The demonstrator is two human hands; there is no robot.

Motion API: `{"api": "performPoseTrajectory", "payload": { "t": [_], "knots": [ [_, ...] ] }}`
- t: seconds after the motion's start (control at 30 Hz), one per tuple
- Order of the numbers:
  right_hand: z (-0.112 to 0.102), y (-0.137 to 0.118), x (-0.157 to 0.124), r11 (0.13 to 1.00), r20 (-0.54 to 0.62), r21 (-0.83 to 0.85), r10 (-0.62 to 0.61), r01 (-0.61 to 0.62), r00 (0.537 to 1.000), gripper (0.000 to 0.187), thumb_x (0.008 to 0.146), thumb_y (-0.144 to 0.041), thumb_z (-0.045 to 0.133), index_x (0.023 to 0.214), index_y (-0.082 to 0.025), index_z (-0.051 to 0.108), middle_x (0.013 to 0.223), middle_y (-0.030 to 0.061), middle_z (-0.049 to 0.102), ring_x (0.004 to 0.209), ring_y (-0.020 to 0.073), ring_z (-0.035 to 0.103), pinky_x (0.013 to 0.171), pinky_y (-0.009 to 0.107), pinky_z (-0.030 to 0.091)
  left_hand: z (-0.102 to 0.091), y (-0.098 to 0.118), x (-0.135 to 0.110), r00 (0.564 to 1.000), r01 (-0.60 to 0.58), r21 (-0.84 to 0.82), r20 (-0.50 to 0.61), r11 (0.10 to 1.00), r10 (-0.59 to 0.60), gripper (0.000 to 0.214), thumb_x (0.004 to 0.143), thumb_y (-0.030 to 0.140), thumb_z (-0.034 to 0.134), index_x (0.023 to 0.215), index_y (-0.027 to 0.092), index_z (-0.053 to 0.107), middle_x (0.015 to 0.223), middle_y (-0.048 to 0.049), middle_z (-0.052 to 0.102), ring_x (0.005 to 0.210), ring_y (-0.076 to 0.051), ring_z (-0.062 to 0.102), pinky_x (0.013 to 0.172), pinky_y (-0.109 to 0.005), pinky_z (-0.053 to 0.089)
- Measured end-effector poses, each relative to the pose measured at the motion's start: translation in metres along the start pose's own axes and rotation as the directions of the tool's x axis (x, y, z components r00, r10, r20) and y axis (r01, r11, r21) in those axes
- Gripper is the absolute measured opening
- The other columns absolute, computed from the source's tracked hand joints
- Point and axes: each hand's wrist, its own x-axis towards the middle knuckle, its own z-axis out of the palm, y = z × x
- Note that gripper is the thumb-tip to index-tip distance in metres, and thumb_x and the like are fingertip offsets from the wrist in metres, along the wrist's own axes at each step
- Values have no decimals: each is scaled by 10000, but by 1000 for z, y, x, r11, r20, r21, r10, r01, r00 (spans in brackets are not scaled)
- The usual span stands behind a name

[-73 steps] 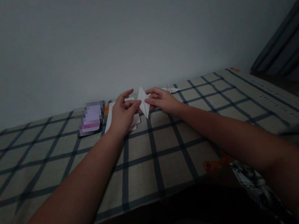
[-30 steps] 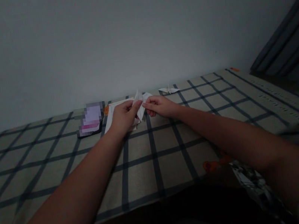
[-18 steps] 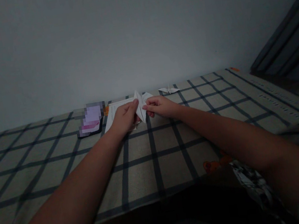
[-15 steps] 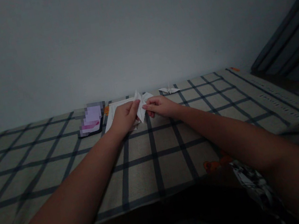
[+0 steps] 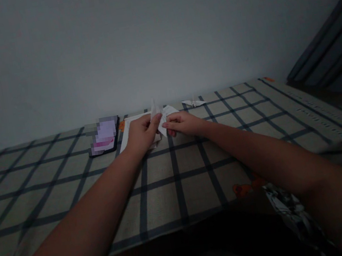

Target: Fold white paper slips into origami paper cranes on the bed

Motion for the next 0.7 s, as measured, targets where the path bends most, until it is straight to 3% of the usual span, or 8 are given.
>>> {"api": "performPoseTrajectory", "payload": {
  "t": [0.2,0.33,0.43,0.57,0.7],
  "knots": [
    [1,-5,-2,997,59,-77,35,-30,998,304,895,-393,593,712,-150,583,689,13,646,639,107,580,642,241,443,0,1,0,999,-7,14,-40,1000,8,489,919,534,494,600,172,577,520,4,529,524,-129,485,512,-261,309],
    [-2,-4,-2,992,66,-122,52,-43,996,280,895,-365,597,720,-149,565,682,11,632,621,104,554,609,239,415,0,-1,1,1000,2,-43,-29,999,-3,519,970,481,386,599,174,579,534,-9,570,524,-128,522,520,-251,348],
    [-2,-5,-2,994,83,-93,62,-55,995,301,897,-385,597,712,-149,570,673,10,621,617,103,544,616,243,419,-2,1,1,999,7,28,-40,1000,-6,536,960,482,411,544,177,558,493,-9,550,510,-130,520,516,-253,345],
    [0,-4,-1,995,35,62,70,-72,997,309,963,-370,475,748,-160,550,639,-2,594,624,113,572,651,252,451,-2,5,0,999,2,21,33,1000,-3,538,944,504,436,540,174,568,481,-2,544,492,-129,511,518,-256,347],
    [-1,2,2,1000,-51,28,3,-1,999,310,942,-358,514,697,-169,522,632,-16,547,617,111,534,630,247,427,0,3,-3,993,32,-99,119,995,-20,508,939,509,440,589,171,585,522,2,549,516,-134,514,527,-261,354]
  ]
}}
